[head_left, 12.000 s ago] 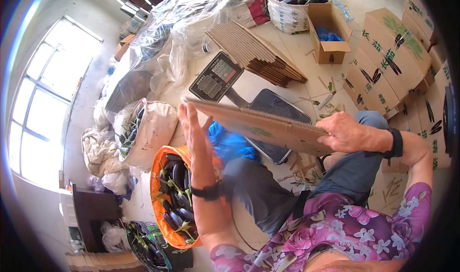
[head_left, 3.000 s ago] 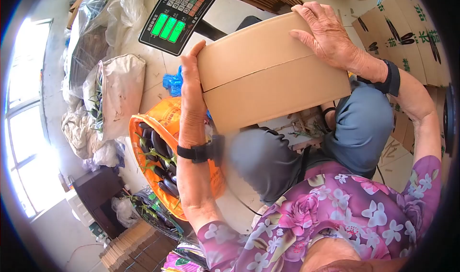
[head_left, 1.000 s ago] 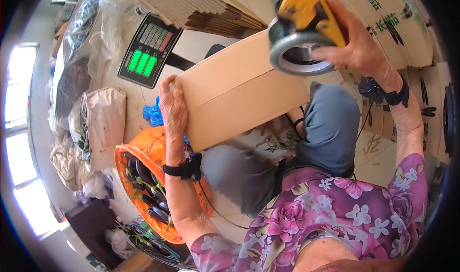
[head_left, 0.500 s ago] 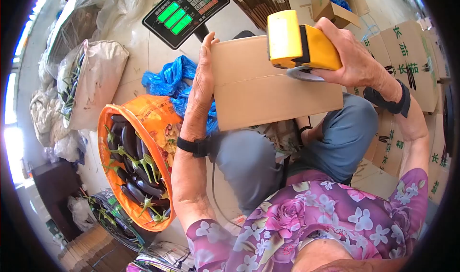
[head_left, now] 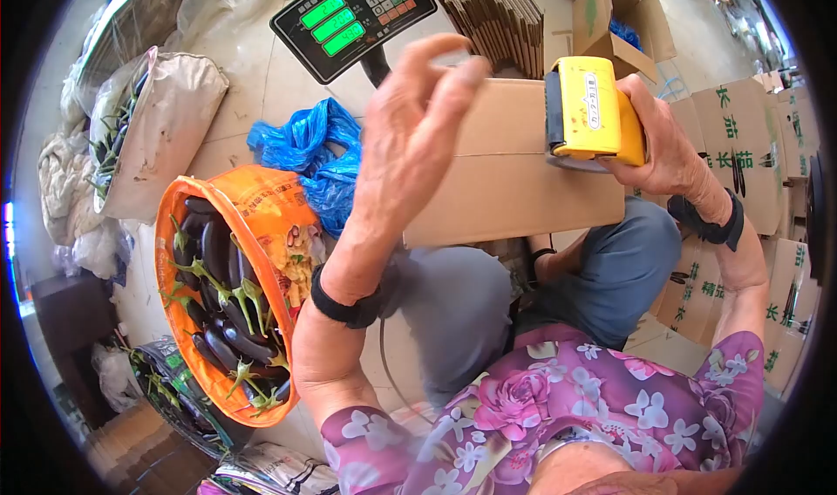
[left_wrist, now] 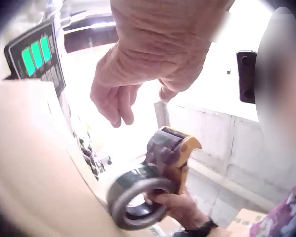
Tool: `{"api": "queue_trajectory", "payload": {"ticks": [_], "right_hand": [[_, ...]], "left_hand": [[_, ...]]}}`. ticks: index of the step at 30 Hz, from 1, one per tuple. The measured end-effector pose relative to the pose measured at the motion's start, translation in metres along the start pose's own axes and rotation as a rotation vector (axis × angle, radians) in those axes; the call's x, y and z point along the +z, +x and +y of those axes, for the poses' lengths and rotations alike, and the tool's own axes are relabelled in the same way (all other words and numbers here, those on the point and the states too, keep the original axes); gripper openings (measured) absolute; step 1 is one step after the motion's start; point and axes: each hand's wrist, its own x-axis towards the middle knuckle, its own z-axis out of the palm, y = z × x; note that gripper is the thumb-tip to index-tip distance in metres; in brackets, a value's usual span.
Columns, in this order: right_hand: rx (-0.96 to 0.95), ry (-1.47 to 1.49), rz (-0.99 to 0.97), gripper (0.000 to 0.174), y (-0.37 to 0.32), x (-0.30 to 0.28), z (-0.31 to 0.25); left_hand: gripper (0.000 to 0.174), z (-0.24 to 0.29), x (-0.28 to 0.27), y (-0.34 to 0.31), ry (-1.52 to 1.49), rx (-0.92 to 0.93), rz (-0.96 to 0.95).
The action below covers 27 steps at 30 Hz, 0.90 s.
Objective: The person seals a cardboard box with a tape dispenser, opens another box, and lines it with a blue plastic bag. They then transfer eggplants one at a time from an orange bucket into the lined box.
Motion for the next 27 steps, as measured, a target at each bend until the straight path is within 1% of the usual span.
{"api": "queue_trajectory", "payload": {"ticks": [1,2,4,5,7,8,10,11,13,14,16,17,19,20,22,23,25,26,27], "right_hand": [[-0.003,-0.005,-0.003,0.056,-0.001,0.000,-0.001],[-0.012,-0.004,0.000,0.057,-0.001,0.001,-0.001],[-0.021,-0.009,0.007,0.057,0.001,0.000,-0.002],[-0.018,0.007,0.006,0.057,0.002,0.000,-0.003],[-0.015,0.023,0.000,0.057,0.002,0.000,-0.004],[-0.017,0.010,-0.011,0.058,0.003,-0.001,-0.005],[-0.022,-0.007,-0.022,0.058,0.004,-0.001,-0.006],[-0.006,-0.007,-0.030,0.058,0.005,-0.002,-0.006],[0.008,-0.007,-0.039,0.059,0.005,-0.001,-0.006],[0.000,-0.005,-0.040,0.059,0.007,-0.001,-0.007],[-0.009,-0.003,-0.045,0.058,0.007,-0.001,-0.007],[-0.012,-0.006,-0.049,0.058,0.008,-0.001,-0.008],[-0.014,-0.008,-0.052,0.058,0.010,0.000,-0.008],[-0.026,-0.015,-0.054,0.058,0.011,-0.001,-0.009],[-0.037,-0.025,-0.055,0.058,0.011,-0.002,-0.009],[-0.035,-0.025,-0.055,0.057,0.011,-0.002,-0.008],[-0.033,-0.022,-0.058,0.057,0.011,-0.001,-0.008],[-0.035,-0.008,-0.056,0.057,0.011,-0.001,-0.009],[-0.036,0.005,-0.052,0.057,0.012,0.000,-0.010]], "left_hand": [[0.038,0.010,0.003,0.001,-0.107,-0.142,-0.147],[0.038,0.012,0.008,0.001,-0.110,-0.138,-0.142],[0.040,0.015,0.015,0.004,-0.128,-0.256,-0.408],[0.040,0.011,0.018,0.004,-0.128,-0.252,-0.410],[0.037,-0.001,0.022,0.003,-0.248,-0.270,-0.422],[0.037,-0.005,0.023,0.001,-0.251,-0.271,-0.419],[0.032,-0.008,0.023,0.000,-0.446,-0.358,-0.406],[0.032,-0.009,0.020,0.000,-0.447,-0.357,-0.405],[0.026,-0.011,0.015,-0.001,-0.610,-0.439,-0.377],[0.026,-0.008,0.015,-0.001,-0.611,-0.440,-0.376],[0.023,0.000,0.017,-0.003,-0.484,-0.488,-0.400],[0.023,-0.003,0.017,-0.003,-0.487,-0.489,-0.398],[0.024,-0.014,0.019,-0.003,-0.488,-0.431,-0.448],[0.024,-0.019,0.018,-0.003,-0.489,-0.431,-0.448],[0.027,-0.024,0.014,-0.001,-0.707,-0.482,-0.412],[0.027,-0.024,0.014,-0.002,-0.708,-0.481,-0.415],[0.029,-0.015,0.013,-0.005,-0.684,-0.562,-0.396],[0.029,-0.017,0.015,-0.006,-0.684,-0.566,-0.394],[0.029,-0.020,0.017,-0.006,-0.665,-0.506,-0.394]]}}
